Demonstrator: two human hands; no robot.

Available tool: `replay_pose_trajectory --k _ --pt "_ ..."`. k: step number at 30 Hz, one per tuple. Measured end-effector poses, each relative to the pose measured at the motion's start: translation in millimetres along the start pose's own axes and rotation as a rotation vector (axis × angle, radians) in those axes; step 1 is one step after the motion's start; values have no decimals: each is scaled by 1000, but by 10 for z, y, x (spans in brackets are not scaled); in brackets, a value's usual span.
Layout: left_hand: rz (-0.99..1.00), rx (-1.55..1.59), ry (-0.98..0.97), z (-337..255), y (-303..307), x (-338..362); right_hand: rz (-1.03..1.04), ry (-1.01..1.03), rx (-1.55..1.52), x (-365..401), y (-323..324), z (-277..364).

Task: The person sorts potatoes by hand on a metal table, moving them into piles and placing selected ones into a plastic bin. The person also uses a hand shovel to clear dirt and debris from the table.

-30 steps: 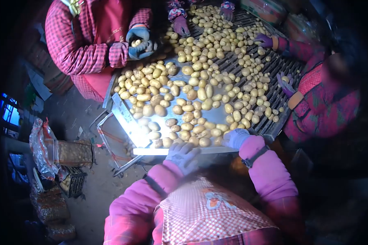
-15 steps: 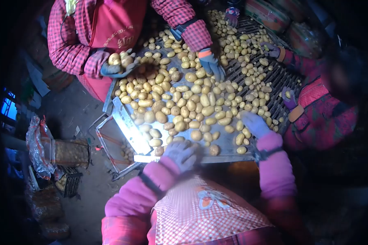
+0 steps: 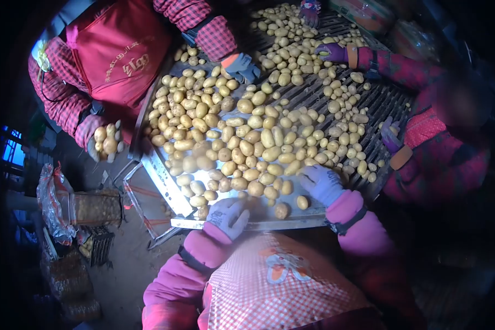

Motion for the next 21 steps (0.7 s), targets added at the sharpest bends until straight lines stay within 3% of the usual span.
replay_pose_trajectory --k 2,5,8,10,15,18,19,21 --pt "96 -25 0 -22 -34 144 71 -34 43 -245 -166 289" --pt "42 10 6 23 -37 271 243 -23 231 -528 -580 601" --pt "63 55 140 109 -7 322 437 137 404 -645 -1002 693" --pt "-125 49 26 43 148 386 662 -240 -58 -619 -1112 484" --pt "-221 105 97 137 339 506 580 -233 197 -513 -856 197" --pt "-135 172 116 193 314 471 482 -370 -183 -443 -643 -67" --pt "-158 153 71 243 269 473 299 -347 -477 -370 -693 -275" --pt "-114 147 63 317 223 451 285 -394 -401 -283 -539 -342"
Point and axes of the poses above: each hand's wrist, its own x-axis away from the middle knuckle, its own y-axis out of the back of the hand, z = x × y, the point moved 8 cm from there along -x, towards the middle knuckle, and after that the axes turned 3 degrees about -x, right-handed, at the moved point
